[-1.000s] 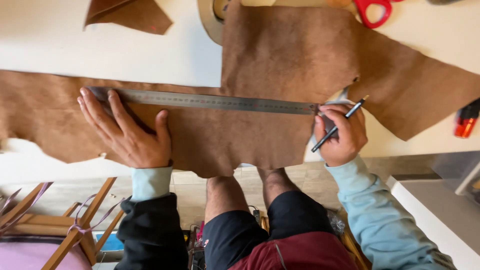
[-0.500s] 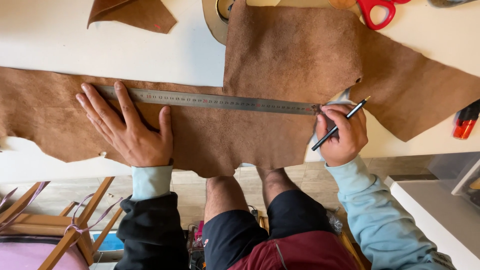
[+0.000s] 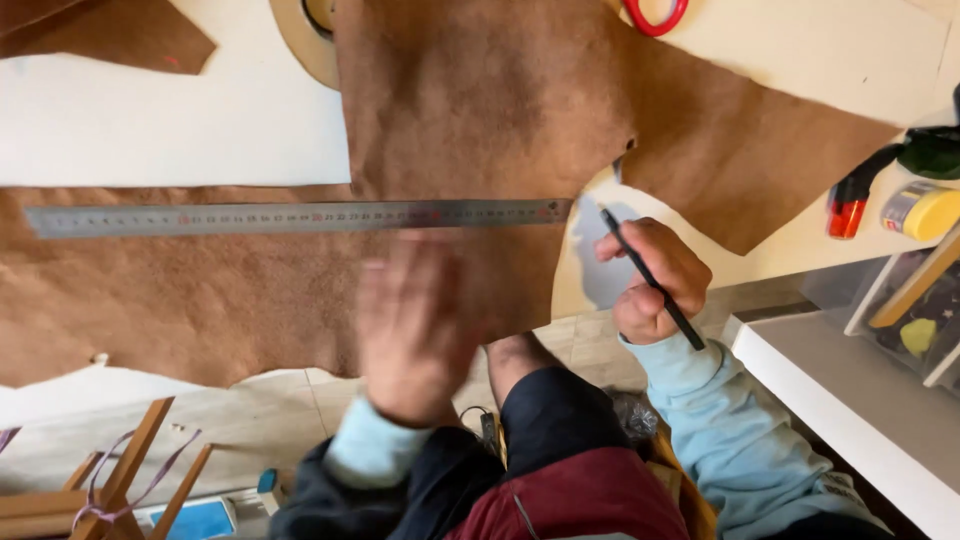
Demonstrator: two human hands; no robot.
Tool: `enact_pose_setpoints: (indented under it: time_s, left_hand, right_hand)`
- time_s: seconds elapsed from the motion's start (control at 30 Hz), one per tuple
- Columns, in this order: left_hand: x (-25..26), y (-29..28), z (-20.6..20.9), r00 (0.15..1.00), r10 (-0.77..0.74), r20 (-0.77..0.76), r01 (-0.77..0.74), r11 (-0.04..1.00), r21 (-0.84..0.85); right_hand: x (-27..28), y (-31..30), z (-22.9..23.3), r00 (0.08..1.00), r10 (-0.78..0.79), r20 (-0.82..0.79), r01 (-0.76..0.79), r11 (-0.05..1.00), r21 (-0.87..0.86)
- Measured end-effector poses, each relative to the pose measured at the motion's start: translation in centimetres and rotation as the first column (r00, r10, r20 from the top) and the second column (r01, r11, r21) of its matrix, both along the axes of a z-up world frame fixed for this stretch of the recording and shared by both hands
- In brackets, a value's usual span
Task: Measuring and marking lines on a piece of brown leather using a metal ruler and a pen for pattern layout.
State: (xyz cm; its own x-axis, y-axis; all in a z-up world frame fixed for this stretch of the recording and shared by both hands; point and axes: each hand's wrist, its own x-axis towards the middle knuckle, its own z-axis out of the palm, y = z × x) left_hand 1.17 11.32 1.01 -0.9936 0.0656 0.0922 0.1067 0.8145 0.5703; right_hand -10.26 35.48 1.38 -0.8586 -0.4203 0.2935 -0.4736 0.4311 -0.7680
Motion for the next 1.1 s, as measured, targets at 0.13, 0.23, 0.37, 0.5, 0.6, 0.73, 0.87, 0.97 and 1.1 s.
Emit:
enact_pose_setpoints:
  time_s: [0.13,0.23,0.37,0.5,0.6,0.73,0.87,0.97,1.1]
  left_hand:
    - [-3.3,6.1,-0.3,0.987,-0.033,-0.155,0.043,0.997,0.058]
    - [-3.7,7.1,-1.4,0.981,-0.053,-0.184,0.046,0.998,-0.044]
    - [-4.0,7.0,-2.2,0.986,-0.077,-0.149,0.057,0.989,-0.133]
    - [-3.9,7.1,-2.3,0.989,-0.083,-0.119,0.063,0.984,-0.165]
    - [-3.7,7.1,-2.5,0.990,-0.087,-0.113,0.066,0.982,-0.175]
    - [-3.8,7.2,-2.5,0.991,-0.077,-0.113,0.057,0.984,-0.168]
    - [-3.8,7.2,-2.5,0.991,-0.074,-0.114,0.055,0.986,-0.157]
    - [-3.7,7.3,-2.5,0.991,-0.066,-0.114,0.047,0.987,-0.156]
    - [-3.8,7.1,-2.4,0.990,-0.075,-0.120,0.053,0.984,-0.171]
  right_hand:
    - [-1.9,-1.1,0.0,0.997,-0.038,0.063,0.048,0.983,-0.175]
    - [-1.6,-0.8,-1.5,0.971,-0.072,0.228,0.131,0.958,-0.254]
    - [-1.4,0.0,-3.8,0.962,-0.099,0.255,0.175,0.939,-0.297]
    - [-1.7,-0.4,-4.3,0.975,-0.126,0.183,0.172,0.951,-0.258]
    - [-1.8,-0.8,-3.8,0.976,-0.127,0.177,0.167,0.958,-0.234]
    - [-2.2,-1.3,-3.6,0.978,-0.123,0.168,0.163,0.953,-0.256]
    - [-2.1,-1.3,-4.0,0.981,-0.130,0.145,0.162,0.957,-0.241]
    - [-2.1,-1.3,-4.1,0.982,-0.129,0.137,0.159,0.960,-0.230]
    - [-2.2,-1.3,-3.9,0.984,-0.119,0.133,0.145,0.966,-0.213]
